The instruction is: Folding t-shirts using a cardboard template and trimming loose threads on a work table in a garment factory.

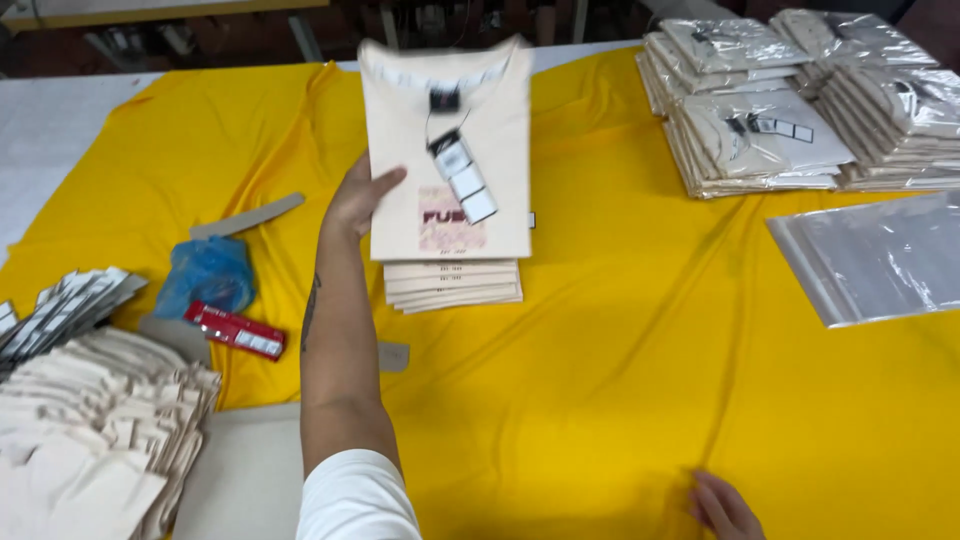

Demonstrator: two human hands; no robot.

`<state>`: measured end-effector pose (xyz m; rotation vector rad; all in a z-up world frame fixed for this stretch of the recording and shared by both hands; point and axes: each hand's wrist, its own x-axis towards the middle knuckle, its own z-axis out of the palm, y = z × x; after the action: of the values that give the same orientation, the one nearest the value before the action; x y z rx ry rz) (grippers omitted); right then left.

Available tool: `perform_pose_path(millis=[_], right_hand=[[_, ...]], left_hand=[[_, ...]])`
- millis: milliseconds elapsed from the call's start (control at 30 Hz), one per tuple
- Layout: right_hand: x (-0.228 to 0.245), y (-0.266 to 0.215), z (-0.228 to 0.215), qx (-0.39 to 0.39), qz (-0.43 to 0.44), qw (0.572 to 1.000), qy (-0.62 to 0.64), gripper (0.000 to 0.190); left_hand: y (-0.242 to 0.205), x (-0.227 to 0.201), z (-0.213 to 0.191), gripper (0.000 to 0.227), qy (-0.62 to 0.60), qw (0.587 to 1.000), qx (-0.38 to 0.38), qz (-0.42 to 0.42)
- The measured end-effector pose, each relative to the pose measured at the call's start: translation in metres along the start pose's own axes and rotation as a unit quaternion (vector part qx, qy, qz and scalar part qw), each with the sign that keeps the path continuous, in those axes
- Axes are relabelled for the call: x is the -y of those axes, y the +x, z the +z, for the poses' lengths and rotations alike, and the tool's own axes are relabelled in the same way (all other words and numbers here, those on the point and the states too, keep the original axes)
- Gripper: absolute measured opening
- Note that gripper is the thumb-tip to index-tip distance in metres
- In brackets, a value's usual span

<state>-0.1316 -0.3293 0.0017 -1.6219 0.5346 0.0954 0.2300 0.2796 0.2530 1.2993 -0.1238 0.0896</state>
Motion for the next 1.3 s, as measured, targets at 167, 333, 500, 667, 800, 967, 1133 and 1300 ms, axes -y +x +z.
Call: perform_pose_path(millis=[167,333,500,667,800,967,1133,1300], right_hand=[[-0.055,-0.005,-0.048,-0.111,-0.028,0.993,-0.002,0.026],[-0.027,0.005,-0.106,-0.122,-0.017,0.989,-0.075,0.028],[0.025,-0.016,-0.089,-0.049,-0.091,0.994,-0.038,0.028],[0.018,-0.031,-0.03,0.133,-0.037,0.975,-0.174,0.031],[0.01,-0.061,0.033,0.252,-0.044,0.945,-0.203,0.032],[-0.003,-0.113,0.114,0.385,-0.082,0.893,-0.216,0.033],[0.026,-0.176,0.175,0.44,-0.009,0.88,-0.179,0.032],[0.027,-0.206,0.261,0.447,0.003,0.88,-0.162,0.032]], left_hand=[[-0.02,0.024,-0.013,0.072,0.081,0.97,-0.165,-0.156],[-0.075,0.059,-0.037,0.051,0.114,0.949,-0.294,0.014],[-0.277,0.097,-0.028,0.03,0.077,0.944,-0.318,0.035],[-0.49,0.143,-0.003,0.017,0.065,0.895,-0.43,-0.097],[-0.62,0.151,0.015,0.021,0.205,0.856,-0.449,-0.154],[-0.672,0.063,0.04,0.026,0.307,0.81,-0.417,-0.275],[-0.67,0.036,-0.011,0.028,0.337,0.806,-0.439,-0.21],[-0.65,0.053,-0.158,0.02,0.559,0.702,-0.441,0.02]])
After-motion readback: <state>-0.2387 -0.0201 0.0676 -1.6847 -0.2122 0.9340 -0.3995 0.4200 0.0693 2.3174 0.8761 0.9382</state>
